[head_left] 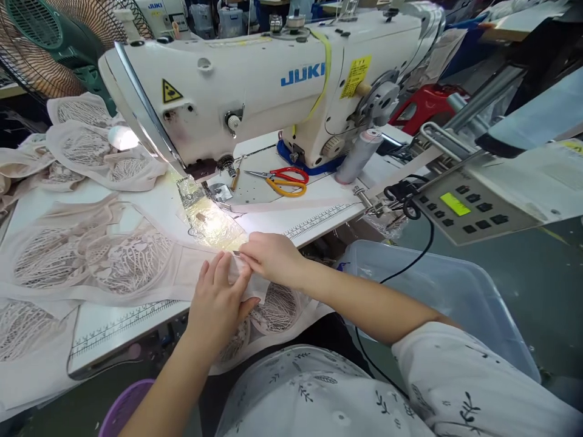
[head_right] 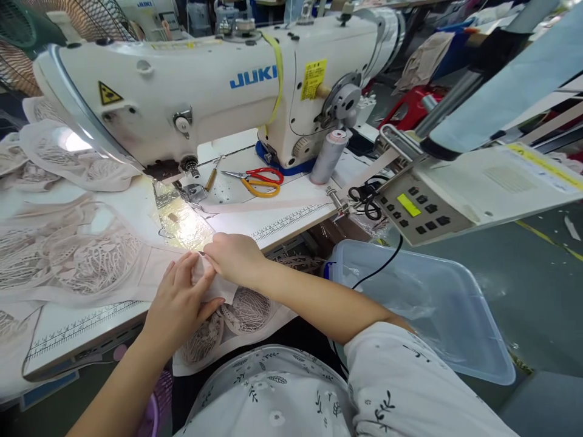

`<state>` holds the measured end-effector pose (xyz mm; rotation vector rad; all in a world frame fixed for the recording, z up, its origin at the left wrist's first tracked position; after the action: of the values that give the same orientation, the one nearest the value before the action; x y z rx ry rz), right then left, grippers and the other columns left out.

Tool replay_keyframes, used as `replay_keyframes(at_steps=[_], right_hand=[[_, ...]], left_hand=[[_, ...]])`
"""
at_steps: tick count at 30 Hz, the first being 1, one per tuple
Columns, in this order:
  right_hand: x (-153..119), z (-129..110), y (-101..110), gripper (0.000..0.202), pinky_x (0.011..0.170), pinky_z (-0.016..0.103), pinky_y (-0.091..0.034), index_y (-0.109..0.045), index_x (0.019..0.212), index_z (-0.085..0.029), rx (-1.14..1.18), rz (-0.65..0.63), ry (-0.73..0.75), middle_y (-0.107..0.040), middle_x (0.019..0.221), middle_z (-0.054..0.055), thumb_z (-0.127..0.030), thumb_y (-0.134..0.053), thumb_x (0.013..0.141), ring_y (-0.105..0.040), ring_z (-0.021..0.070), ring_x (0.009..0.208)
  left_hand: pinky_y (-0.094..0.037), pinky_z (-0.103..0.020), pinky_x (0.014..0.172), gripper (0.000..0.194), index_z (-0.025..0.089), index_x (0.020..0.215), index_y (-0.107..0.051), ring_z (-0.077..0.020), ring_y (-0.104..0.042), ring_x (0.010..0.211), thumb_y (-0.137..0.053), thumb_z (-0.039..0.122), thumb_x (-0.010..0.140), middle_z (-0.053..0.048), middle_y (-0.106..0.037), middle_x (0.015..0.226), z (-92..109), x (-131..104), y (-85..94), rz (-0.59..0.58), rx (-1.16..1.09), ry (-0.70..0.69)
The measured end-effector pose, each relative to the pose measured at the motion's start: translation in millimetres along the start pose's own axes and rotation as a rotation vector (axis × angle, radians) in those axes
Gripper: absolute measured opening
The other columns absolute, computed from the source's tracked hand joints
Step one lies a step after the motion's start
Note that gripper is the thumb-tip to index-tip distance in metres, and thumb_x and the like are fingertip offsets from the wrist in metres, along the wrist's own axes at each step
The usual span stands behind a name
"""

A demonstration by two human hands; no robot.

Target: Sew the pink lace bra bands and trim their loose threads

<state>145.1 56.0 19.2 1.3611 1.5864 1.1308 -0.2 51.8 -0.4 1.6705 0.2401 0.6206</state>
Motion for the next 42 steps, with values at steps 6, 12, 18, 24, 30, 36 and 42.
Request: replay_keyframes(at_steps=[6,12,18,24,30,36,42], right_hand=[[4,0,3,0.025,0.05,0.028,-0.019,-0.065,0.085,-0.016,-0.035,-0.059,0.035,-0.06,0.084,0.005,-0.026,-0.043,0.091,-0.05,0.0142,0.068],[-23,15,16,0.02,0.051,0.028,-0.02,-0.065,0.087,-0.016,-0.125,-0.184,0.026,-0.061,0.086,0.006,-0.022,-0.046,0.089,-0.053,0.0157,0.069],[-30,12,24,0.024,0.052,0.028,-0.021,-0.065,0.088,-0.015,-0.109,-0.136,-0.026,-0.06,0.084,0.007,-0.023,-0.042,0.092,-0.053,0.0161,0.07],[-1,1,6,0.024,0.05,0.028,-0.02,-0.065,0.083,-0.016,-0.007,-0.042,0.048,-0.059,0.083,0.006,-0.025,-0.044,0.091,-0.051,0.0148,0.067],[9,1,-1,0.022,0.05,0.028,-0.021,-0.065,0.086,-0.015,-0.02,-0.04,0.089,-0.06,0.084,0.007,-0.021,-0.044,0.089,-0.05,0.0152,0.066],[-22,12,16,0.019,0.05,0.028,-0.02,-0.065,0.086,-0.016,-0.128,-0.215,0.056,-0.061,0.085,0.008,-0.019,-0.046,0.088,-0.05,0.0162,0.066],[-39,16,25,0.025,0.053,0.029,-0.022,-0.065,0.085,-0.015,-0.141,-0.165,0.002,-0.06,0.082,0.008,-0.02,-0.041,0.091,-0.051,0.0164,0.069]], left_hand=[[-0.04,-0.059,0.097,0.046,0.016,0.118,-0.061,-0.042,-0.045,0.12,-0.062,0.041,0.079,-0.026,-0.043,0.126,-1,1,0.5,-0.01,0.012,0.003],[-0.041,-0.059,0.094,0.052,0.021,0.129,-0.052,-0.0423,-0.046,0.118,-0.059,0.04,0.081,-0.024,-0.042,0.124,0,3,0.1,-0.004,0.017,0.002],[-0.041,-0.059,0.094,0.051,0.021,0.129,-0.053,-0.0418,-0.045,0.119,-0.057,0.041,0.082,-0.023,-0.041,0.125,0,3,-0.6,0.0,0.033,0.005],[-0.04,-0.059,0.095,0.042,0.016,0.116,-0.061,-0.0413,-0.042,0.121,-0.054,0.042,0.084,-0.024,-0.04,0.126,0,3,-1.3,-0.007,0.016,-0.005],[-0.038,-0.06,0.096,0.041,0.016,0.115,-0.063,-0.0417,-0.041,0.122,-0.055,0.041,0.084,-0.025,-0.042,0.126,-1,2,-1.6,-0.024,0.01,0.012],[-0.04,-0.06,0.094,0.049,0.022,0.129,-0.053,-0.041,-0.043,0.12,-0.057,0.039,0.083,-0.022,-0.042,0.125,0,3,-1.9,-0.013,0.013,0.011],[-0.039,-0.06,0.095,0.05,0.022,0.13,-0.052,-0.0414,-0.043,0.121,-0.058,0.037,0.083,-0.023,-0.042,0.126,1,3,-1.2,-0.019,0.001,0.014]])
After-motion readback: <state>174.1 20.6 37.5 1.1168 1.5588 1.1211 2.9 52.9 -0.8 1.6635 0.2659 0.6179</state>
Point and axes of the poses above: each hand's wrist, its own x-axis towards the middle knuckle, its own y-axis out of the back of the hand, z = x × y, the point moved 3 cm from there along x, towards the middle knuckle
